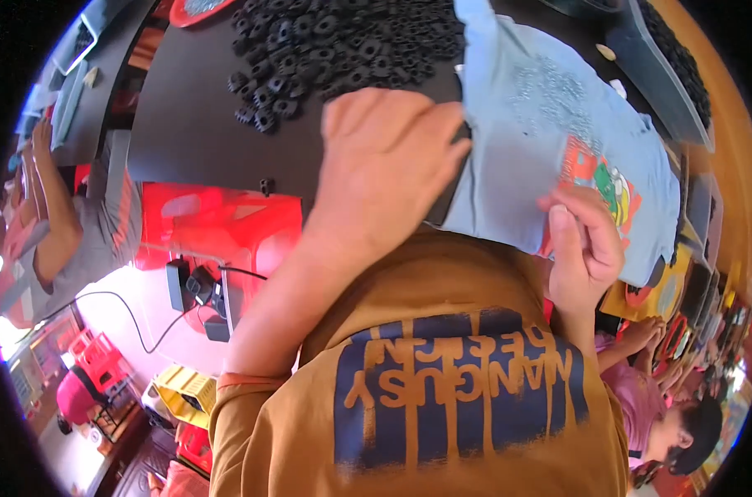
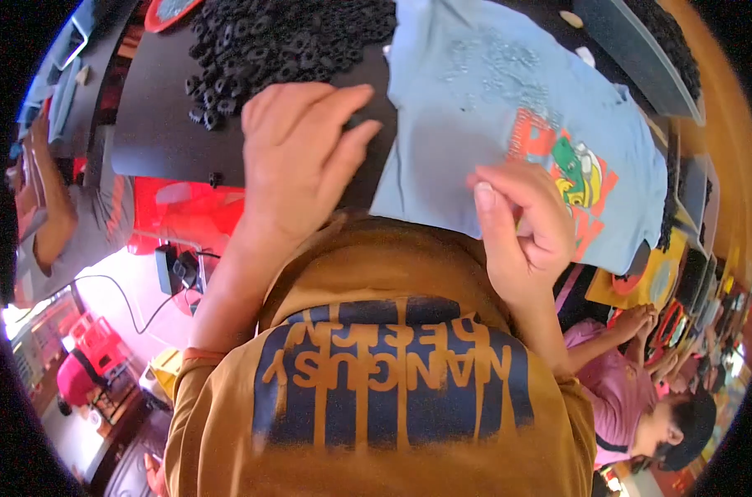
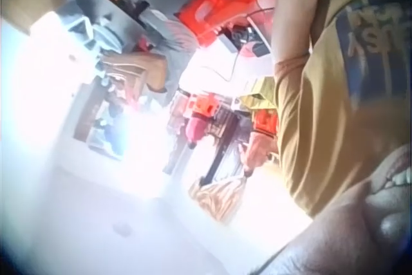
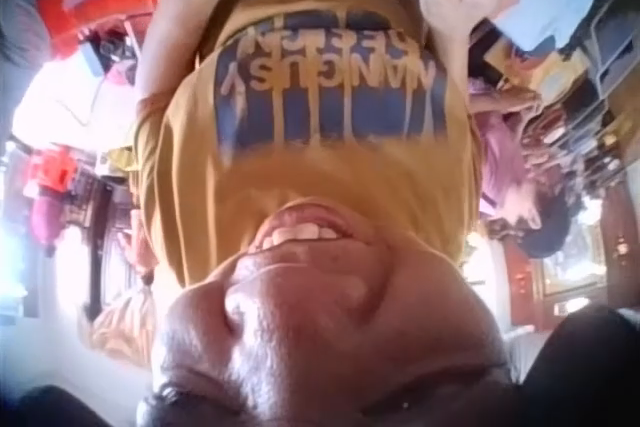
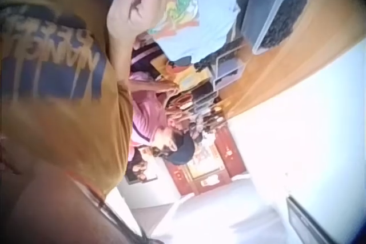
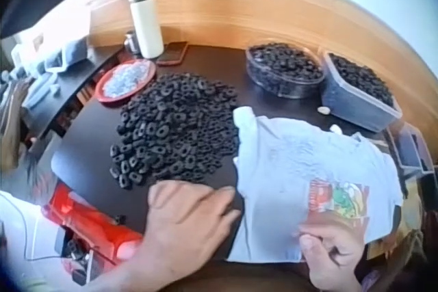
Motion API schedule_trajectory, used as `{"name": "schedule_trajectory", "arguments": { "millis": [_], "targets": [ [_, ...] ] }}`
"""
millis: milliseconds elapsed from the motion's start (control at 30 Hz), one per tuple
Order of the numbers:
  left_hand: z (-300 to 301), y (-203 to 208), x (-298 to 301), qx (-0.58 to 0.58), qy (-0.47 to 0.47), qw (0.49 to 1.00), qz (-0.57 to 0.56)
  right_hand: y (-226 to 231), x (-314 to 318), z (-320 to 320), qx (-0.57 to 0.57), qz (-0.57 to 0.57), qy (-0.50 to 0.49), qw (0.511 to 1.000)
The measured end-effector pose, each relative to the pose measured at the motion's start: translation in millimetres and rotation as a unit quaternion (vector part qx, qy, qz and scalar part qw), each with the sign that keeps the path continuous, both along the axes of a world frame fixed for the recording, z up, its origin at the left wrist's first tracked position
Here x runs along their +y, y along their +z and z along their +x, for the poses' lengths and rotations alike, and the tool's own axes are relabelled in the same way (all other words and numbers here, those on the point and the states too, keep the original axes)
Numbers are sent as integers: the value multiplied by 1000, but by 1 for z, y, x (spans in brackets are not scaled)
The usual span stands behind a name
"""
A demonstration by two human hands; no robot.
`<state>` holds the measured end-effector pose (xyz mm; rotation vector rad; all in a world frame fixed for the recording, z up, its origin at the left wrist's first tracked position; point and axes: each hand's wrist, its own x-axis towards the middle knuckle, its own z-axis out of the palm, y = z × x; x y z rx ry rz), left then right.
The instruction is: Assembling small black plastic components with metal springs at a workshop table.
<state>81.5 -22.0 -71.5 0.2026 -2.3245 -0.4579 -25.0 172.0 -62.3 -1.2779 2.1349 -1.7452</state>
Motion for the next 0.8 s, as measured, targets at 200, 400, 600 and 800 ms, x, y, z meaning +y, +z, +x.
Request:
{"name": "schedule_trajectory", "arguments": {
  "millis": [200, 400, 600, 800],
  "targets": [
    [-12, 3, 19, 67, -41, 995, 65, 7, -4, 7, -17, 6, 71, 997],
    [-4, 10, 32, 77, -120, 976, 166, 13, -10, 23, -127, 17, 38, 991],
    [19, 20, 27, -71, -146, 956, 245, 15, -18, 19, -95, 99, 144, 980],
    [56, 36, 12, -113, -57, 972, 198, 11, -27, 17, -71, 43, 200, 976]
  ]
}}
